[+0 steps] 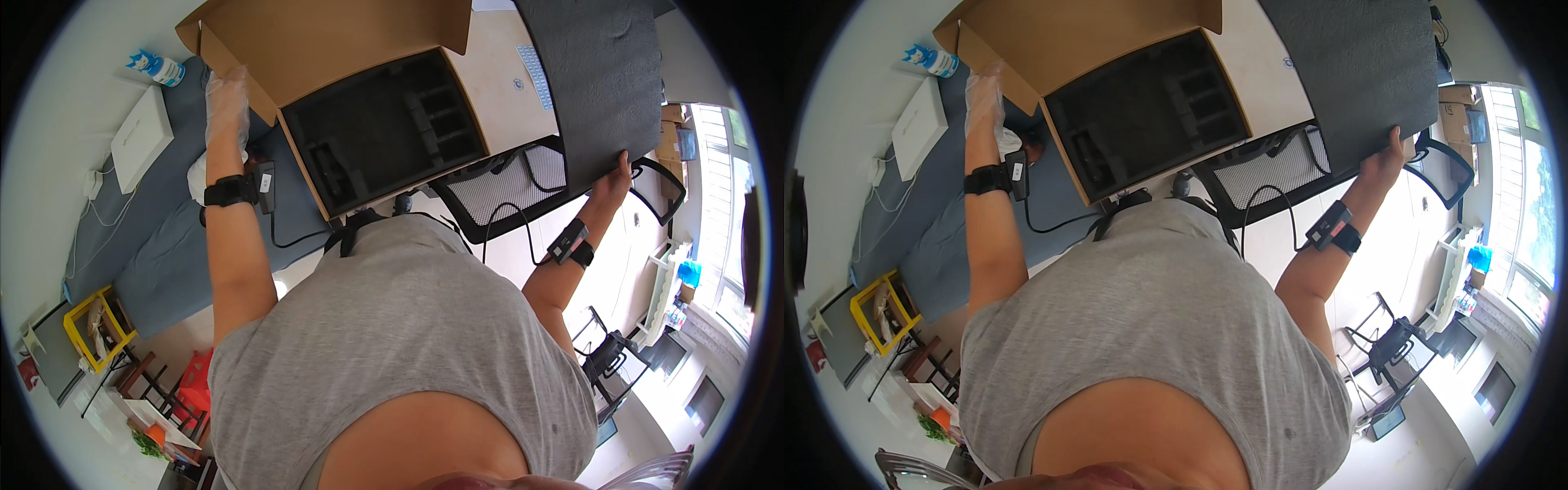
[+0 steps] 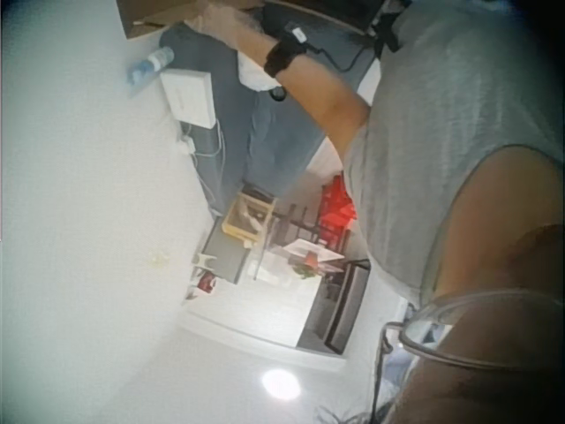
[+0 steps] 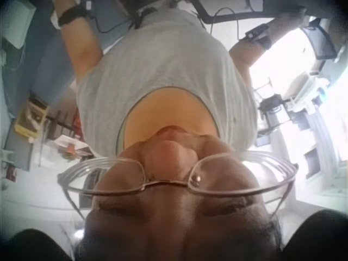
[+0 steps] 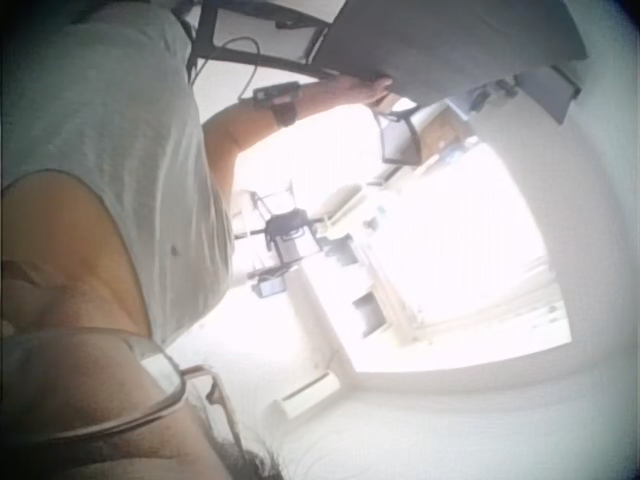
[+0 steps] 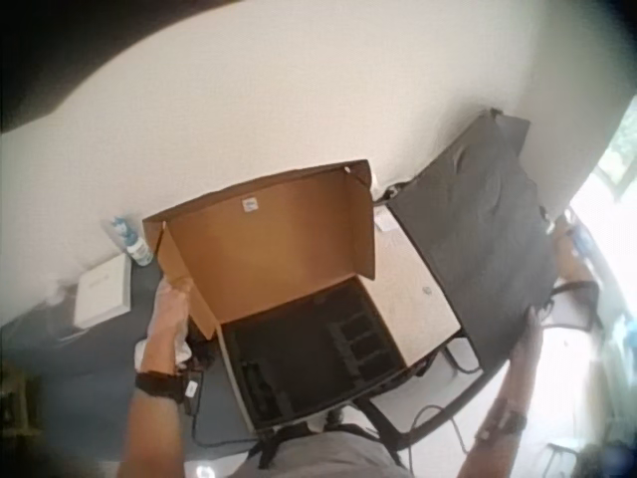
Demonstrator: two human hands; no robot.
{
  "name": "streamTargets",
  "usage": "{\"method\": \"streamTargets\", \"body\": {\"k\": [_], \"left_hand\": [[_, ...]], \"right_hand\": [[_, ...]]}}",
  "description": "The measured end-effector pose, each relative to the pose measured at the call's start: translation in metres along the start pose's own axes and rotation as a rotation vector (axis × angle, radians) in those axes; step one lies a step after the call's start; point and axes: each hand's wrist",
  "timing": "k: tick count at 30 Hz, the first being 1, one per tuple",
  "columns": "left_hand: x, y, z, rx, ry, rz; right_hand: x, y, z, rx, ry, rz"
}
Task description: The person picks up a cardboard box from a table, carries it to a desk, opens the lid, removes a foam sheet, writes on a sheet of labels with a pen, and peels a label off the sheet.
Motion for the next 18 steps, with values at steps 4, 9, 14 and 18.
{"method": "streamTargets", "body": {"k": [4, 9, 14, 18], "left_hand": [[-0.020, -0.020, -0.030, 0.069, -0.039, -0.080], [0.010, 0.009, 0.021, -0.311, 0.232, -0.040], [-0.005, -0.004, 0.000, -0.071, 0.148, -0.022], [0.010, 0.008, 0.007, -0.724, 0.691, 0.103]], "right_hand": [[0.015, 0.011, -0.005, -0.036, 0.090, -0.181], [0.017, 0.017, -0.020, 0.003, -0.043, -0.331], [0.016, 0.002, -0.024, 0.054, -0.090, -0.438], [0.037, 0.005, -0.020, 0.216, -0.200, -0.003]]}}
Point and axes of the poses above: each hand's wrist, its own y-axis towards the middle knuckle, its own x-axis out of the back of the hand, z = x × y, and after that the axes turned 13 degrees about -z, right-handed
